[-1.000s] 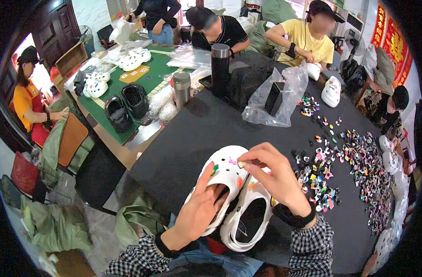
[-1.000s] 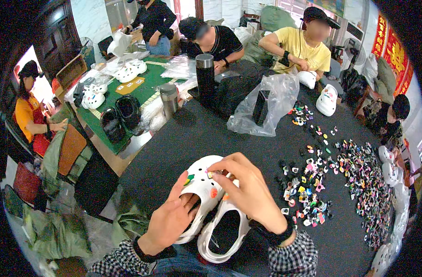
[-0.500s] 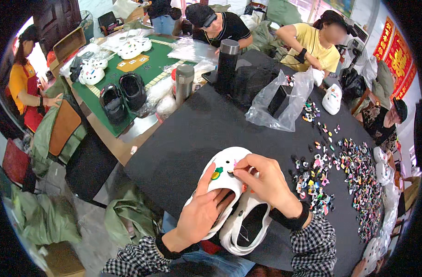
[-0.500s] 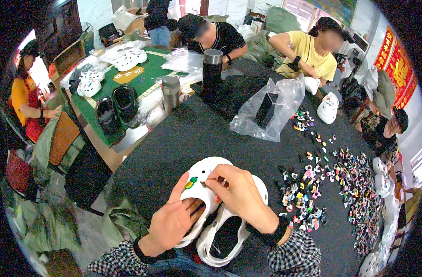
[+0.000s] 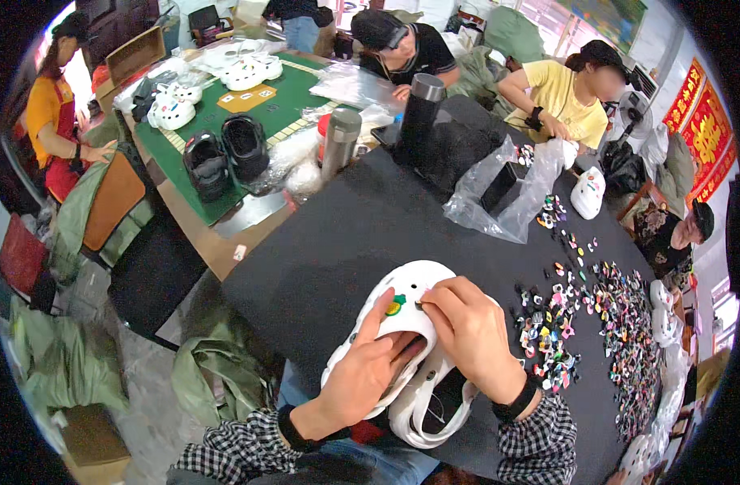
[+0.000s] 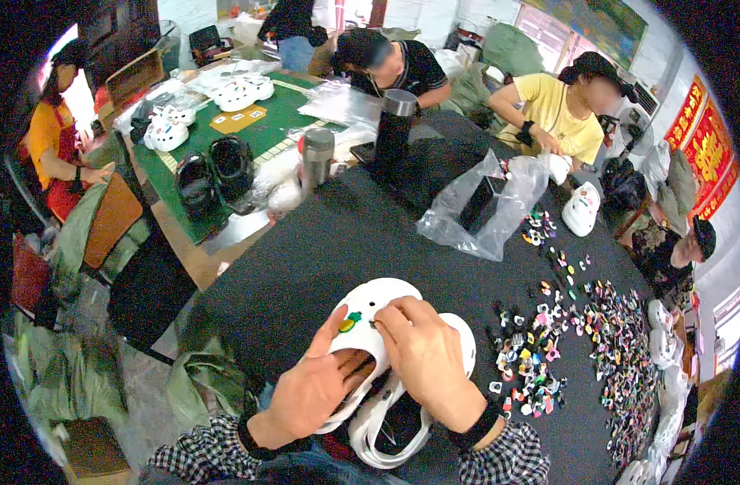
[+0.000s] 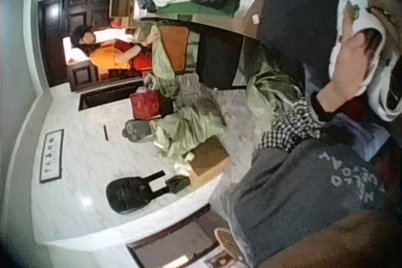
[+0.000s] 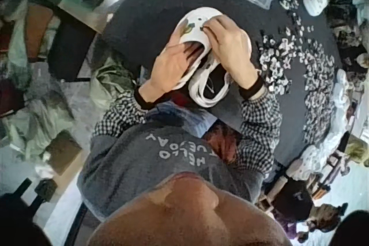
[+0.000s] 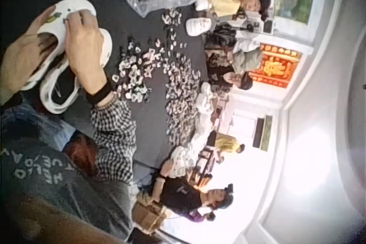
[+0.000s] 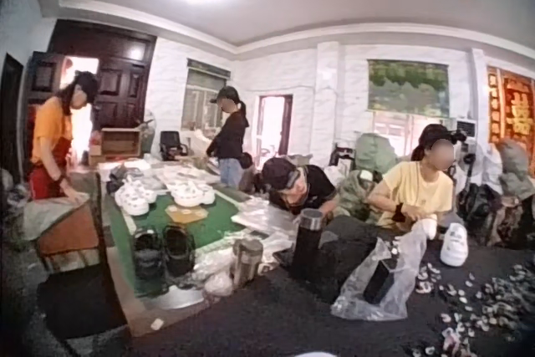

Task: Attaching decorative charms and pins to foam clogs in a workshop environment.

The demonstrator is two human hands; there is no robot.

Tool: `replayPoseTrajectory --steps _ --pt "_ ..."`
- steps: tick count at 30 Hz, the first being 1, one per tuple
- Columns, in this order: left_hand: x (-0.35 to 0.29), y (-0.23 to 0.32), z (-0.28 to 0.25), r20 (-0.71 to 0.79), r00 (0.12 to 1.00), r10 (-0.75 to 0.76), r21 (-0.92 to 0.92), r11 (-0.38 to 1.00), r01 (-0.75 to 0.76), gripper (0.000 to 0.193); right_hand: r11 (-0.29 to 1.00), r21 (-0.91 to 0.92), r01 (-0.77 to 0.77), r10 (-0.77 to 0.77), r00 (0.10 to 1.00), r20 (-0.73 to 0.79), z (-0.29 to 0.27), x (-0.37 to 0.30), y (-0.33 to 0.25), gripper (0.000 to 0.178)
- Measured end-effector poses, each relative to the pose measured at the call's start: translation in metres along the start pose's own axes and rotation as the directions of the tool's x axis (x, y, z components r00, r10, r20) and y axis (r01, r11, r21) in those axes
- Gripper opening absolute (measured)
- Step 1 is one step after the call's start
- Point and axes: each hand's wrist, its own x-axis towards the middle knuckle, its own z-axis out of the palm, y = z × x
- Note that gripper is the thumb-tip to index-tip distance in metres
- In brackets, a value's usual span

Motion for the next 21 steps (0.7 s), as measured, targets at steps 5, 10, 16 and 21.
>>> replayPoseTrajectory --steps 5,10,16,21 --pt "0.001 -0.004 -0.002 0.005 1.0 -0.01 -0.016 1.0 0.01 0.071 0.998 0.024 0.052 -0.053 0.998 0.027 -0.003 0.007 -0.001 0.009" --pt "0.001 -0.004 -0.003 -0.051 0.998 -0.025 0.006 1.0 0.026 0.072 0.991 -0.02 0.134 -0.128 0.971 0.202 -0.018 0.005 -0.008 0.055" --pt "0.0 -0.004 -0.001 -0.07 0.997 -0.033 0.053 0.998 0.036 0.072 0.966 -0.24 0.1 -0.063 0.986 0.156 -0.004 -0.003 -0.025 0.039" --pt "-0.002 -0.005 0.002 -0.083 0.996 -0.03 0.083 0.996 0.037 0.072 0.886 -0.438 0.153 -0.067 0.977 0.205 0.004 -0.003 -0.032 0.023"
